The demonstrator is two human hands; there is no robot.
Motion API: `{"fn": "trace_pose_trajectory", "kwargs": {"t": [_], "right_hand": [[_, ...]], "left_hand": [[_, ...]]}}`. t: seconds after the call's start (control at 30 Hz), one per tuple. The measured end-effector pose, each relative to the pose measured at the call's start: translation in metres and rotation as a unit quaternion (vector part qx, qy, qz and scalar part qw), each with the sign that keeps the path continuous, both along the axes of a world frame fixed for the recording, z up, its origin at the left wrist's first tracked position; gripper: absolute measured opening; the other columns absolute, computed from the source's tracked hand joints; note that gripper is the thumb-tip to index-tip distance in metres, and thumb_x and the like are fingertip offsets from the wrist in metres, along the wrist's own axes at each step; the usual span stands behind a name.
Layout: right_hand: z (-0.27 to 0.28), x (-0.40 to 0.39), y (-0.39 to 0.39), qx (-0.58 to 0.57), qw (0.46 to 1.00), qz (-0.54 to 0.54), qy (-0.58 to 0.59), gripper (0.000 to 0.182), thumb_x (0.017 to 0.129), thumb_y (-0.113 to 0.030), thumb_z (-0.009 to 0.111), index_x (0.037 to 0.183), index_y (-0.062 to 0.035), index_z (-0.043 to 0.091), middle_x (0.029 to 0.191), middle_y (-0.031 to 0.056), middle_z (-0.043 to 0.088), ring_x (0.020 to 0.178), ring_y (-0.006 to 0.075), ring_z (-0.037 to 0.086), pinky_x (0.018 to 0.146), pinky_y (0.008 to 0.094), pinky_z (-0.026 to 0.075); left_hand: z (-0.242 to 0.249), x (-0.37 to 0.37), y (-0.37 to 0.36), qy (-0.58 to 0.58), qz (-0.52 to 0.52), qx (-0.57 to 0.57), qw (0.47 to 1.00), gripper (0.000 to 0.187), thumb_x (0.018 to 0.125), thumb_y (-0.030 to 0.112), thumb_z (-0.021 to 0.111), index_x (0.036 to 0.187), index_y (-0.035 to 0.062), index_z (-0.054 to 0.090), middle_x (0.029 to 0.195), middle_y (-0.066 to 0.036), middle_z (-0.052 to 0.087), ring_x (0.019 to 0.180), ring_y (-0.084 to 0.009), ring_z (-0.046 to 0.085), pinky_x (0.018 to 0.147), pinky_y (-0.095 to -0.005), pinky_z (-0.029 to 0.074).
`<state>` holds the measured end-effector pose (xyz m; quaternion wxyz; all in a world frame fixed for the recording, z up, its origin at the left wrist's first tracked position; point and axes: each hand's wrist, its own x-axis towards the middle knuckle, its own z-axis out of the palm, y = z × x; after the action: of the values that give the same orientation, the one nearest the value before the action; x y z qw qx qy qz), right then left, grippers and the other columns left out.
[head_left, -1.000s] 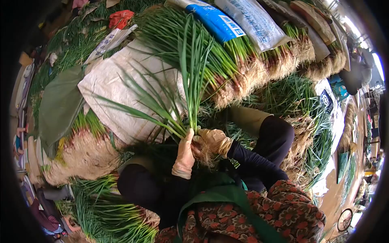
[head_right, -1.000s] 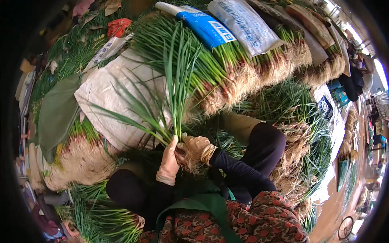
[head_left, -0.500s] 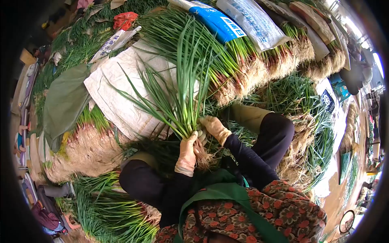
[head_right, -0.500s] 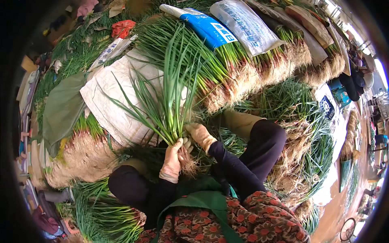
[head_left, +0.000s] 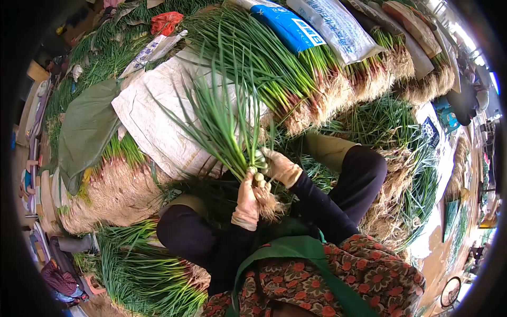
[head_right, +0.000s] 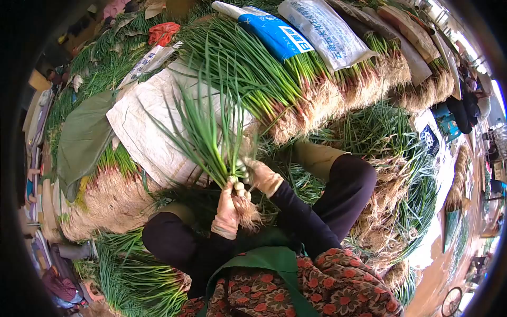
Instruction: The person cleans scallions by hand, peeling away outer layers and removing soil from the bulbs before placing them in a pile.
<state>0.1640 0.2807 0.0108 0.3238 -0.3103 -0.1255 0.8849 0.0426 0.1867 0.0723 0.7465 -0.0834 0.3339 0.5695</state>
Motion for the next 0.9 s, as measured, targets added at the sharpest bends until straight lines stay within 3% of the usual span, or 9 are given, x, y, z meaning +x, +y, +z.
{"fn": "trace_pose_trajectory", "kwargs": {"t": [0.17,0.23,0.37,0.47,0.6,0.63,0.73,0.83,0.9], "right_hand": [[0.046,-0.004,-0.021,-0.104,0.939,-0.301,0.129,0.023,0.098,-0.025,0.043,0.084,-0.0081,0.05,0.074,-0.0003,0.051,0.067,0.0161,0.05,0.073,0.0297,0.043],[0.043,0.002,-0.009,-0.025,0.902,-0.127,0.411,0.021,0.096,-0.023,0.043,0.081,-0.0087,0.047,0.069,-0.0002,0.046,0.058,0.0146,0.045,0.066,0.0281,0.043],[-0.003,0.057,0.075,0.393,0.91,-0.074,-0.104,0.017,0.088,-0.018,0.054,0.09,-0.0019,0.056,0.067,0.004,0.052,0.058,0.0167,0.05,0.053,0.0307,0.043],[0.022,0.085,0.071,0.644,0.447,0.382,-0.49,0.039,0.089,-0.039,0.051,0.092,-0.0022,0.064,0.077,0.0126,0.065,0.073,0.0263,0.061,0.066,0.0358,0.049],[-0.001,0.082,0.018,0.607,0.395,0.497,-0.478,0.04,0.09,-0.03,0.05,0.118,-0.0039,0.057,0.114,0.0178,0.061,0.099,0.0297,0.061,0.091,0.0359,0.046],[-0.099,0.112,0.051,0.678,0.623,0.156,-0.357,0.035,0.091,-0.027,0.049,0.117,-0.0043,0.058,0.114,0.0165,0.061,0.092,0.0287,0.063,0.084,0.0368,0.049],[0.095,0.124,0.098,0.434,0.603,-0.004,-0.669,0.047,0.091,-0.027,0.054,0.132,-0.0069,0.045,0.113,0.0173,0.061,0.1,0.0323,0.061,0.084,0.0386,0.049],[0.075,0.144,0.133,0.401,0.472,0.004,-0.785,0.053,0.084,-0.033,0.06,0.129,-0.0094,0.046,0.101,0.017,0.065,0.085,0.0344,0.064,0.071,0.0411,0.051],[0.076,0.136,0.134,0.398,0.432,0.089,-0.805,0.05,0.084,-0.027,0.059,0.127,-0.0056,0.046,0.1,0.0177,0.065,0.077,0.0316,0.064,0.066,0.0392,0.051]], "left_hand": [[-0.022,0.007,0.006,-0.017,0.033,0.018,0.999,0.021,0.095,0.032,0.049,0.084,0.0146,0.051,0.062,0.005,0.046,0.051,-0.0082,0.042,0.055,-0.0268,0.038],[-0.02,0.005,0.001,-0.157,0.011,0.088,0.984,0.023,0.095,0.035,0.049,0.094,0.0126,0.054,0.061,0.006,0.044,0.051,-0.0066,0.04,0.056,-0.0252,0.038],[0.025,-0.015,-0.014,-0.308,0.011,0.193,0.931,0.046,0.092,0.039,0.053,0.128,0.0112,0.05,0.059,0.008,0.039,0.053,-0.0031,0.035,0.058,-0.0232,0.035],[0.013,-0.01,-0.009,-0.244,0.023,0.151,0.958,0.043,0.093,0.041,0.052,0.127,0.0149,0.05,0.06,0.007,0.037,0.054,-0.0054,0.034,0.059,-0.0245,0.036],[0.041,0.0,-0.001,-0.174,0.05,0.16,0.97,0.03,0.095,0.027,0.05,0.123,0.0147,0.049,0.066,0.004,0.034,0.059,-0.009,0.036,0.063,-0.0267,0.038],[0.047,-0.002,-0.002,-0.177,0.053,0.197,0.963,0.027,0.096,0.022,0.05,0.121,0.0135,0.048,0.066,0.004,0.033,0.06,-0.0088,0.037,0.064,-0.0268,0.038],[0.05,-0.012,0.004,-0.076,0.041,0.205,0.975,0.018,0.097,0.022,0.047,0.11,0.011,0.052,0.063,0.007,0.032,0.056,-0.0062,0.032,0.066,-0.0266,0.039],[0.027,-0.02,0.012,-0.028,0.027,0.113,0.993,0.029,0.098,0.021,0.045,0.07,0.0139,0.041,0.057,0.006,0.035,0.049,-0.0055,0.034,0.06,-0.0286,0.044],[0.015,-0.02,0.007,-0.073,0.032,0.094,0.992,0.02,0.097,0.022,0.046,0.084,0.0092,0.054,0.058,0.007,0.037,0.049,-0.0054,0.034,0.062,-0.0299,0.046]]}}
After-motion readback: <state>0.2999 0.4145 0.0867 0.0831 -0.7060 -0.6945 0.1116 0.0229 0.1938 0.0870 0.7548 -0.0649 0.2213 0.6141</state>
